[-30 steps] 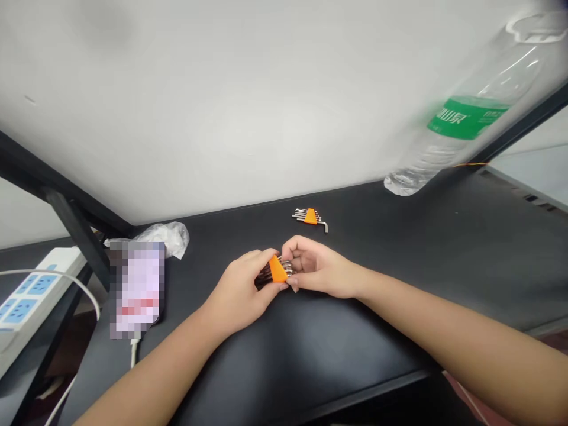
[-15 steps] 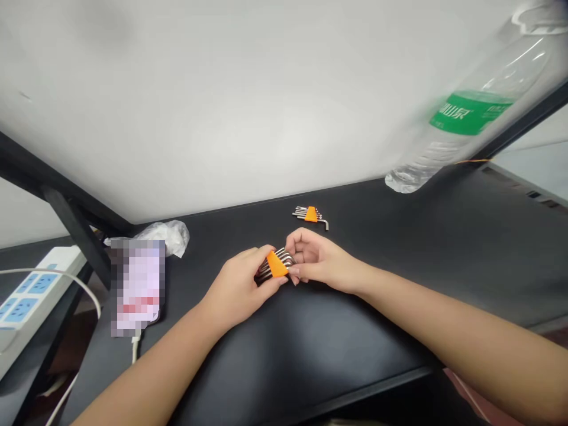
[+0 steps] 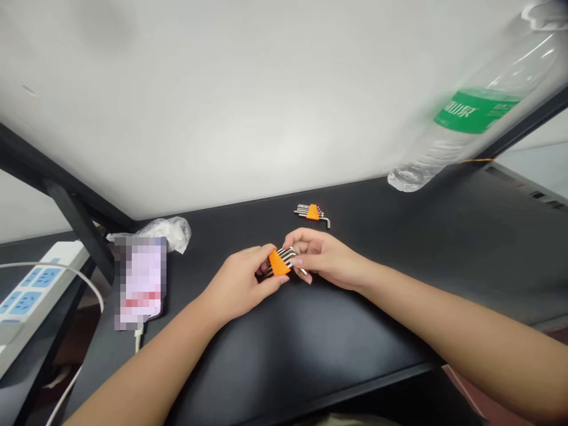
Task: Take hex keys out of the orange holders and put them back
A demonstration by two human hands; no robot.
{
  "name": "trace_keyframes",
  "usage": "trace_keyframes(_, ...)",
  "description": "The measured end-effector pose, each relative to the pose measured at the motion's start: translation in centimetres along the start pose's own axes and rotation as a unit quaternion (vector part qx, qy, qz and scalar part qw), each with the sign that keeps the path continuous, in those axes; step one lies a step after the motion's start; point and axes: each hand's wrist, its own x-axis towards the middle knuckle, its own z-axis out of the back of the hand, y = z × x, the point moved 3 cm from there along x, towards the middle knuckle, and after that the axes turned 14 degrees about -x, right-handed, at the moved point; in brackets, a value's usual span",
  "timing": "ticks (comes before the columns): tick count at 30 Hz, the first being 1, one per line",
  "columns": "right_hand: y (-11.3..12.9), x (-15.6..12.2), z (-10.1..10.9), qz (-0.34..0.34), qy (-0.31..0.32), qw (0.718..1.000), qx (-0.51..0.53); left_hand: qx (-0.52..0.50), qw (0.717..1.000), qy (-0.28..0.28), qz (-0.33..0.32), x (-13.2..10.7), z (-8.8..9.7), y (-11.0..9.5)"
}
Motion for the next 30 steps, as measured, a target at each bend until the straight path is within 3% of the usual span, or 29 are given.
trace_keyframes(3, -0.2, 0.0, 0.3, -0.018, 0.013, 1.0, -0.007, 0.017, 1.0, 0.006, -0.006, 0.1, 0.0, 0.2)
trace_keyframes(6, -0.3, -0.1, 0.6, -0.044, 0.029, 0.995, -0.085, 0.068, 0.998, 0.015, -0.012, 0.2, -0.1, 0.3)
trace_keyframes(10, -0.2, -0.1, 0.8, -0.066, 0.001, 0.971, -0.23, 0.14, 0.99, 0.028, -0.015, 0.1, -0.3, 0.4)
trace_keyframes(14, -0.1, -0.1, 0.8, -0.098, 0.0, 0.955, -0.281, 0.185, 0.982, 0.041, -0.015, 0.0, -0.6, 0.2)
trace_keyframes(20, 0.6, -0.5, 0.9, -0.088, -0.014, 0.92, -0.383, 0.267, 0.963, 0.037, -0.023, 0.0, -0.6, -0.3)
trace_keyframes(26, 0.9, -0.7, 1.2, -0.097, -0.014, 0.924, -0.37, 0.249, 0.968, 0.032, -0.02, -0.1, -0.5, 0.0)
trace_keyframes(30, 0.4, -0.3, 1.4, -0.105, -0.005, 0.943, -0.316, 0.221, 0.974, 0.03, -0.031, 0.0, -0.4, 0.4)
